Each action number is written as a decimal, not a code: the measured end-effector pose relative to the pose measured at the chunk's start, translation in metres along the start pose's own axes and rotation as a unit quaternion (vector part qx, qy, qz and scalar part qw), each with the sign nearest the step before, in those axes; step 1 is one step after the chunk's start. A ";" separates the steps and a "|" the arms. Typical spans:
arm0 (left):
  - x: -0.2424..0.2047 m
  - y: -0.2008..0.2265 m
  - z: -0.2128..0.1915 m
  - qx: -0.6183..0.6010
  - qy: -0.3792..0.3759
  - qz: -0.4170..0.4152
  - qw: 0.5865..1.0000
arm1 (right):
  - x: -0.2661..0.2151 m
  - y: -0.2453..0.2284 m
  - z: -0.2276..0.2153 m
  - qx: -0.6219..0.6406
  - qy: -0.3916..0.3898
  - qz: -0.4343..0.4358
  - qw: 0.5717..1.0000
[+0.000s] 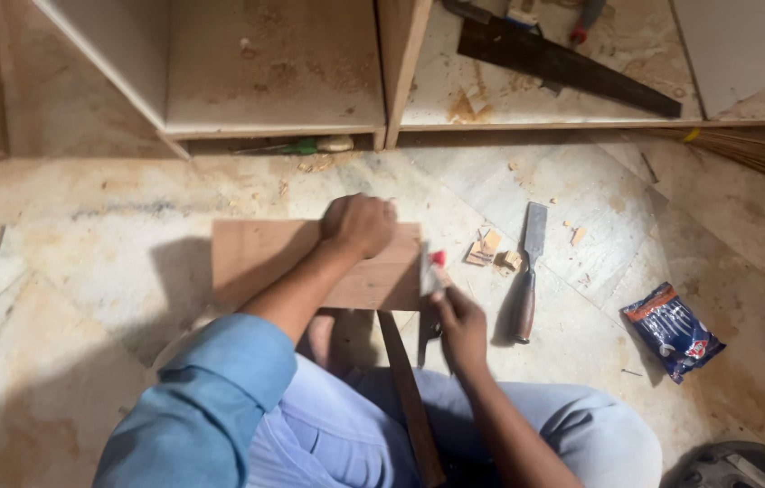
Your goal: The person uses a hammer and a chisel to shape a piece of wood, then uses a small plane and continues to hammer and chisel parts of the wood.
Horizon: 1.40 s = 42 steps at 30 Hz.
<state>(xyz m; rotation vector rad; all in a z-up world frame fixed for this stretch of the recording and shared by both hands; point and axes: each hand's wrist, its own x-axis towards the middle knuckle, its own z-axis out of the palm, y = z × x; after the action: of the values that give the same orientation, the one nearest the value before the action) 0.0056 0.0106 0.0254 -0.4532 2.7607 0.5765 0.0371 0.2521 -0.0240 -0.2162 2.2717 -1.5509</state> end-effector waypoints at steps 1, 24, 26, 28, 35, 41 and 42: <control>0.004 -0.006 -0.002 -0.027 -0.006 -0.022 0.999 | -0.006 -0.001 0.002 -0.039 0.005 -0.027 0.999; 0.000 -0.001 0.001 0.020 0.059 0.030 0.998 | -0.008 0.007 0.012 -0.047 0.040 -0.025 0.998; -0.003 -0.003 0.003 0.025 0.050 0.038 0.998 | -0.004 0.006 0.013 -0.040 0.045 -0.016 0.998; -0.009 0.002 0.010 0.060 0.052 0.069 0.994 | 0.032 -0.001 0.013 0.019 0.050 0.047 0.997; 0.006 -0.002 0.009 0.032 0.076 0.029 0.996 | -0.002 -0.006 0.011 -0.046 0.048 -0.028 0.997; -0.011 0.006 0.012 0.080 0.071 0.062 0.992 | 0.041 -0.014 0.012 -0.006 0.069 0.011 0.998; -0.014 0.010 0.013 0.082 0.082 0.073 0.991 | 0.043 -0.013 0.006 0.002 0.067 -0.006 0.998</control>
<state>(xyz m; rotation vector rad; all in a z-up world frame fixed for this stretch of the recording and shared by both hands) 0.0172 0.0285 0.0218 -0.2731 2.9864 0.3542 -0.0009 0.2274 -0.0233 -0.1284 2.3721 -1.6217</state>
